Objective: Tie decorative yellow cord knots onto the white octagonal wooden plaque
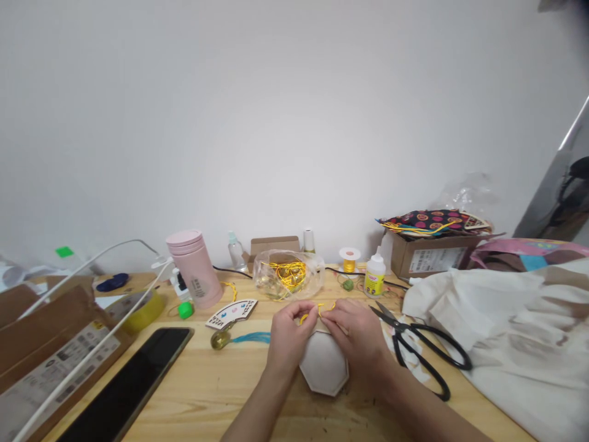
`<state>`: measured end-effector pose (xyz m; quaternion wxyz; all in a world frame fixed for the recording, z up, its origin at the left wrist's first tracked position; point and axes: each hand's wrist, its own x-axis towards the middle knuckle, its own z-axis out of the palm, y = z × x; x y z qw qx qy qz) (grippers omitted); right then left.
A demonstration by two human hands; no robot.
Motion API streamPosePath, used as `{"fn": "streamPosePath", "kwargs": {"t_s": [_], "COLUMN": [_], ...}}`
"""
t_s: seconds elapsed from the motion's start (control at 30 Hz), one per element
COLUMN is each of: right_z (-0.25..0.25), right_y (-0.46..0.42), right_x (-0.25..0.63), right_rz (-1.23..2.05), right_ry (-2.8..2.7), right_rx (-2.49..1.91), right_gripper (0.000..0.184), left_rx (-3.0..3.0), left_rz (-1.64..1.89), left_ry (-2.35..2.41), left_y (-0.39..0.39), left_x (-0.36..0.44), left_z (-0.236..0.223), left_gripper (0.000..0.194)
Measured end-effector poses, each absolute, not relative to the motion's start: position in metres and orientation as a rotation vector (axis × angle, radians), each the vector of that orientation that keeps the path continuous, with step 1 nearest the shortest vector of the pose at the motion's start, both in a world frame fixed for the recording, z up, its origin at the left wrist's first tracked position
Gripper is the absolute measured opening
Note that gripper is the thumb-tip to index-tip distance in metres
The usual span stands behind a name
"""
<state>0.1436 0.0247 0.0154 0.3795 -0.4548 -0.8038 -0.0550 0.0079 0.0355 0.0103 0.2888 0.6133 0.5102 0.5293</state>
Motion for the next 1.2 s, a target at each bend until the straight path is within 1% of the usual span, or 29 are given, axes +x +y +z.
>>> {"fn": "streamPosePath", "kwargs": {"t_s": [0.13,0.2,0.27,0.33,0.43,0.63,0.73,0.8,0.97,1.1,1.2], "right_z": [0.022,0.026,0.029,0.031,0.03,0.02,0.015,0.011,0.009,0.014,0.021], "right_y": [0.023,0.023,0.023,0.025,0.032,0.044,0.042,0.039,0.032,0.029,0.027], "right_x": [0.144,0.146,0.15,0.156,0.164,0.163,0.155,0.15,0.146,0.147,0.147], "right_rz": [-0.439,-0.503,-0.475,-0.34,-0.042,0.52,0.66,0.612,0.236,-0.034,-0.25], "right_ry": [-2.132,-2.179,-2.214,-2.197,-2.074,-1.813,-1.715,-1.738,-1.899,-2.035,-2.126], "right_rx": [-1.141,-1.091,-1.035,-1.008,-1.034,-1.086,-1.078,-1.047,-1.076,-1.158,-1.135], "right_gripper": [0.022,0.019,0.017,0.016,0.016,0.014,0.015,0.015,0.022,0.022,0.022], "left_rx": [1.797,1.924,2.054,2.164,2.2,1.881,1.722,1.632,1.565,1.634,1.715], "left_rz": [1.382,1.334,1.272,1.201,1.143,1.159,1.219,1.287,1.374,1.371,1.364], "left_ry": [1.432,1.423,1.378,1.306,1.198,1.096,1.101,1.138,1.233,1.314,1.369], "left_y": [0.034,0.033,0.03,0.028,0.026,0.026,0.027,0.03,0.035,0.036,0.034], "left_x": [0.008,0.008,0.009,0.01,0.012,0.013,0.013,0.012,0.008,0.007,0.008], "left_z": [0.012,0.014,0.017,0.02,0.023,0.02,0.016,0.014,0.01,0.009,0.011], "left_gripper": [0.014,0.013,0.013,0.014,0.013,0.013,0.014,0.017,0.021,0.02,0.018]}}
